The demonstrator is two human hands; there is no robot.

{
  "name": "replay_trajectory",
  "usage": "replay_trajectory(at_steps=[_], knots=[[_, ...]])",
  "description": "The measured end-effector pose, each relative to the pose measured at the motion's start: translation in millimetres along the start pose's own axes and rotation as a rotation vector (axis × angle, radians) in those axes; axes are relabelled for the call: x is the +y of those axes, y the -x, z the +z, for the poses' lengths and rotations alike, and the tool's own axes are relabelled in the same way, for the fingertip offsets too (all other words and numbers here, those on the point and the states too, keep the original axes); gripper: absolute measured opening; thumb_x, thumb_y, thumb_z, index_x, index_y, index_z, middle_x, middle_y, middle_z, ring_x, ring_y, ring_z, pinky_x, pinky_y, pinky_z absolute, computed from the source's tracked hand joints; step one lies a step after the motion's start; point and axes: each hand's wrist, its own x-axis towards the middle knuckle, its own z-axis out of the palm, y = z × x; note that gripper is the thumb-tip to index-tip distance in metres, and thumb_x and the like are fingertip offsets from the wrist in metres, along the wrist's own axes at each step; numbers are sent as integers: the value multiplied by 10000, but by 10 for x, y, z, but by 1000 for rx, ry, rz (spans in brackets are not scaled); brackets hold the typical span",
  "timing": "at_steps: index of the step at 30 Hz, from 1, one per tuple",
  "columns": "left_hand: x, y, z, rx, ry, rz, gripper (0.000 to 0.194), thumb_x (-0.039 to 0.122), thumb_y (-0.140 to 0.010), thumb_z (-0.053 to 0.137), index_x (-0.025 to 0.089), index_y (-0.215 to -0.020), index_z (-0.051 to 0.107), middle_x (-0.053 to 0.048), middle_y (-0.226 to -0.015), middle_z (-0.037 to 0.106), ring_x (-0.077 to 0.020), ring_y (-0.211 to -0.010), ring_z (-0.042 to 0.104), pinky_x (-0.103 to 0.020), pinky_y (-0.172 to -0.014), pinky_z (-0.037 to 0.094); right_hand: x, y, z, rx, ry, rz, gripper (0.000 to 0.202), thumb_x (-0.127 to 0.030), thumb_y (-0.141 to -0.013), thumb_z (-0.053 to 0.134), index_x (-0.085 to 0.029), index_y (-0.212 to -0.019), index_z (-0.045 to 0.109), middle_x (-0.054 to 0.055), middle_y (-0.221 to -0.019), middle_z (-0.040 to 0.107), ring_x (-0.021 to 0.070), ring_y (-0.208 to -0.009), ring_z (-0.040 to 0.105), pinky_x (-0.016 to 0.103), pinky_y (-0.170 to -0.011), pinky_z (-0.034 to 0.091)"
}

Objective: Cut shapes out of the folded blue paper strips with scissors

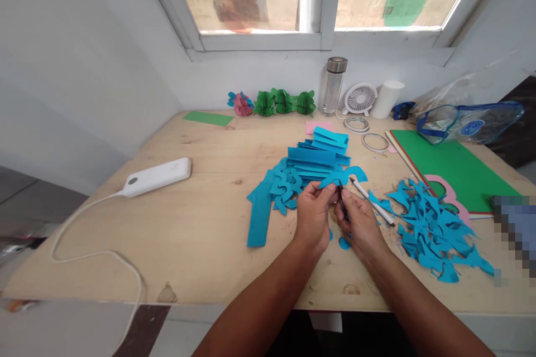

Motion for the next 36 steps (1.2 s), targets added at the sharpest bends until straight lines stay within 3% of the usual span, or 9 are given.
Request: replay_trajectory(at_steps=[36], knots=[[-5, 2, 2, -9, 55, -19, 210, 172, -610, 762, 142, -677, 565, -4, -672, 651, -92, -664, 607, -222, -702, 467, -5, -18, -26, 20, 10, -1, 491, -568, -767, 604, -175, -511, 459, -65, -390, 378, 41, -331, 231, 187, -328, 138]])
